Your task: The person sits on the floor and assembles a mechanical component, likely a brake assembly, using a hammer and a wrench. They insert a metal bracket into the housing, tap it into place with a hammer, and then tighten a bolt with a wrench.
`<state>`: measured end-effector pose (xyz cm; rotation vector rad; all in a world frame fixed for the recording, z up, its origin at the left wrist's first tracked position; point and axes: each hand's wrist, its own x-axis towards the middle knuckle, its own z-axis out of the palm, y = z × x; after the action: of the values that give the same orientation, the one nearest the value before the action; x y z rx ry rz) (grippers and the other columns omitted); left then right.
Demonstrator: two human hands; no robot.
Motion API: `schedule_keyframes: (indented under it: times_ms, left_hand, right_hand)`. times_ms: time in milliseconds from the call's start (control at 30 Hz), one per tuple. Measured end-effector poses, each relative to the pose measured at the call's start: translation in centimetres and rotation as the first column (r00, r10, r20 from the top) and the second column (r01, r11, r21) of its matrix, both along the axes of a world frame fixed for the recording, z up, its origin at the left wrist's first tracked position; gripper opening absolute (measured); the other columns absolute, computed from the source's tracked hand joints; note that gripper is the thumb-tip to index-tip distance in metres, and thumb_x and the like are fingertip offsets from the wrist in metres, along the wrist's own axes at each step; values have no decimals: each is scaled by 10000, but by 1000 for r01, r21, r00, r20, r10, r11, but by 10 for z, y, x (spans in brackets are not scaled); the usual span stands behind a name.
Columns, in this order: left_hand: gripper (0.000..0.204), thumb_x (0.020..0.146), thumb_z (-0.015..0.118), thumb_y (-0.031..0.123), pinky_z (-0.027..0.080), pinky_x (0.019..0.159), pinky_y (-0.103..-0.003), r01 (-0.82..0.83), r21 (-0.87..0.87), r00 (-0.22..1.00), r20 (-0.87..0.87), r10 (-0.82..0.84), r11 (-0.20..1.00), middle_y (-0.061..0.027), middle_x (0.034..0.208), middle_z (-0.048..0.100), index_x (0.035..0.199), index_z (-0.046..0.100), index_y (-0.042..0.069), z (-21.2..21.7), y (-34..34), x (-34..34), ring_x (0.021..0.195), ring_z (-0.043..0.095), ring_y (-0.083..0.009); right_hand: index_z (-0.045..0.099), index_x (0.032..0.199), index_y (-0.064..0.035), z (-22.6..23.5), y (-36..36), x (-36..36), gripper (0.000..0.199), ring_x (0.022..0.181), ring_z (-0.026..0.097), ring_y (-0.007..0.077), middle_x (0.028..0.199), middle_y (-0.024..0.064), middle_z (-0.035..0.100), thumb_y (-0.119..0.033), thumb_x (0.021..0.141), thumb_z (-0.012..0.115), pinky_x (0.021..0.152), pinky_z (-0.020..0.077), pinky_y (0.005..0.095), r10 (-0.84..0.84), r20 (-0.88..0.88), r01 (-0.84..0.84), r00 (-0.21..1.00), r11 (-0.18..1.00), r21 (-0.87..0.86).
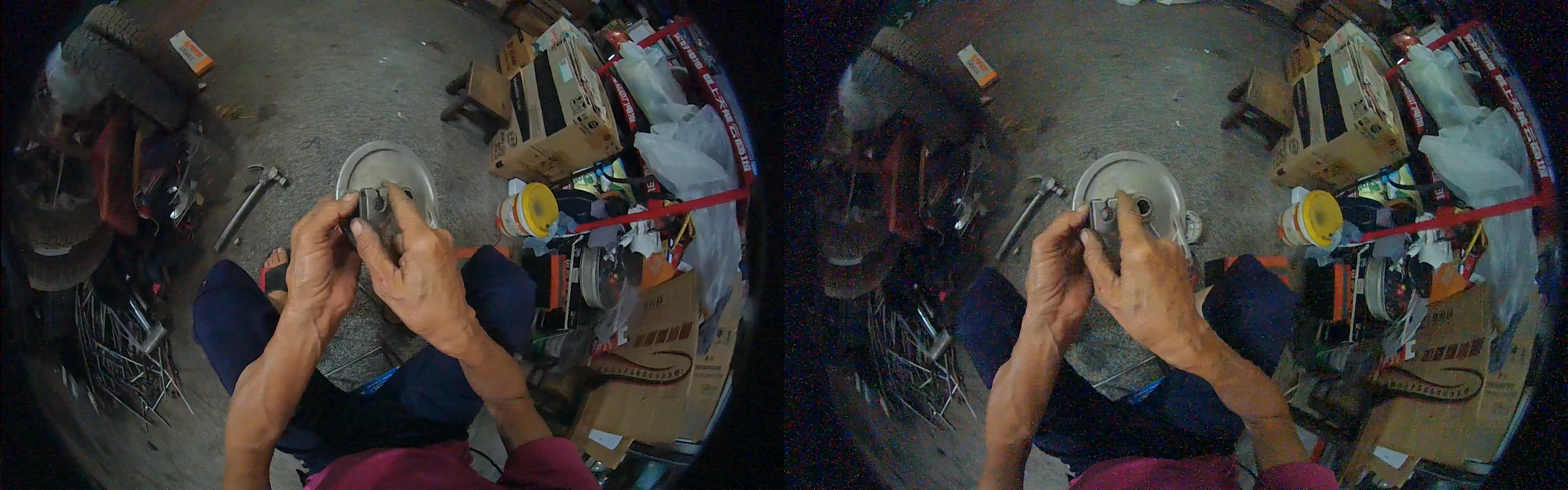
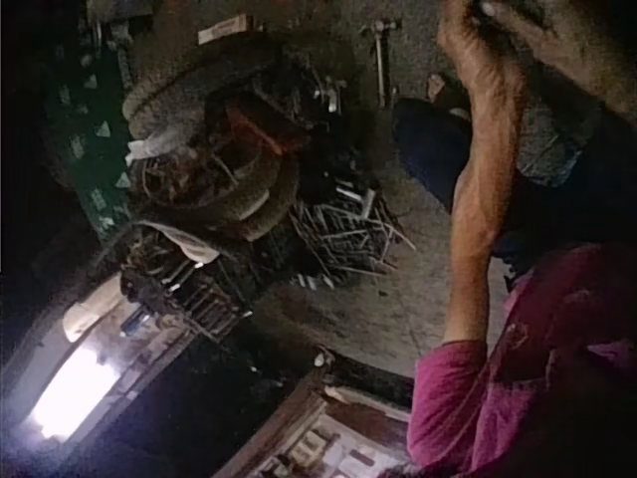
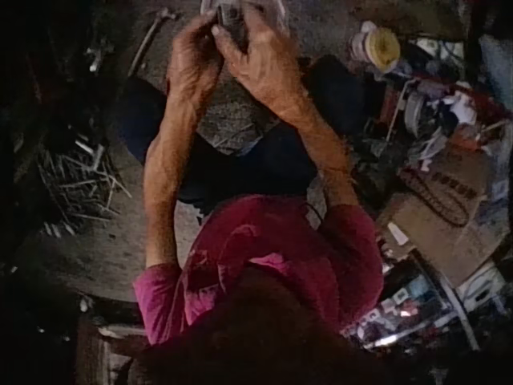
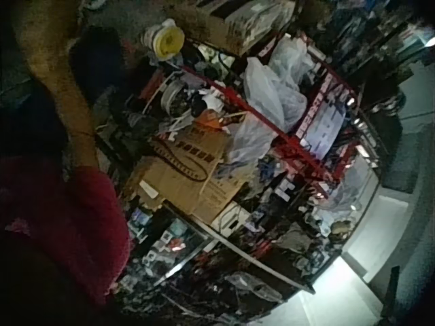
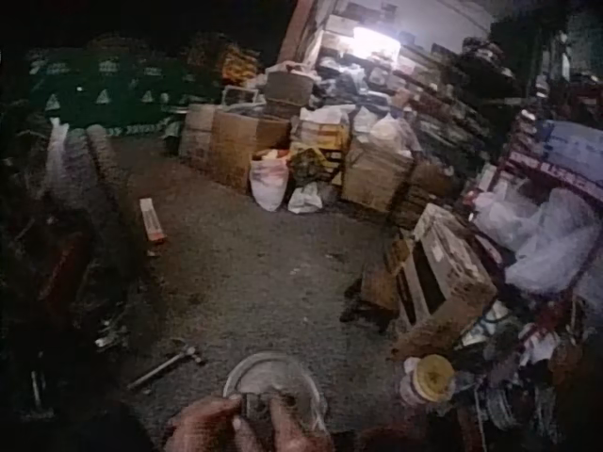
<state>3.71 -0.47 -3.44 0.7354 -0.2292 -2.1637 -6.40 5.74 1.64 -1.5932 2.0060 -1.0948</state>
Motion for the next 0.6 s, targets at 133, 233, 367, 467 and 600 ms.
schedule_keyframes:
  times_ms: [133,233,367,467,600]
  left_hand:
    - [77,878,642,138,480,803,-313,-9,-14,1000,-26,9,1000,-34,883,629,879,621,64,11,2,-4,840,585,-146]
    - [102,890,621,146,496,814,-321,20,-64,998,-55,-23,998,-45,920,641,933,616,54,9,0,-4,863,601,-152]
    - [126,892,611,140,504,832,-324,19,-99,997,-76,-27,995,-51,934,646,975,614,45,19,0,-6,886,611,-158]
    - [135,892,606,134,508,843,-327,33,-120,992,-114,-46,992,-54,944,649,990,615,41,19,1,-6,895,615,-160]
    - [147,891,607,135,509,847,-330,52,-89,990,-123,-63,995,-60,957,652,998,616,36,10,-1,-5,897,616,-163]
  right_hand:
    - [472,1274,108,11,3,1,550,634,650,460,735,306,637,-254,899,649,578,512,509,-28,-4,28,1000,997,73]
    - [476,1273,110,6,4,0,566,632,658,447,732,298,641,-255,887,669,577,519,495,-23,16,23,1000,999,-22]
    - [520,1243,90,9,6,-1,509,625,688,281,705,224,659,-193,866,713,533,509,380,-52,5,52,999,998,-39]
    - [517,1241,104,9,7,-1,523,643,680,357,730,263,652,-217,871,700,553,518,428,-53,51,55,997,998,-38]
    - [501,1250,122,6,5,-1,542,651,669,431,750,302,643,-234,883,679,568,524,477,-37,78,43,996,996,-81]
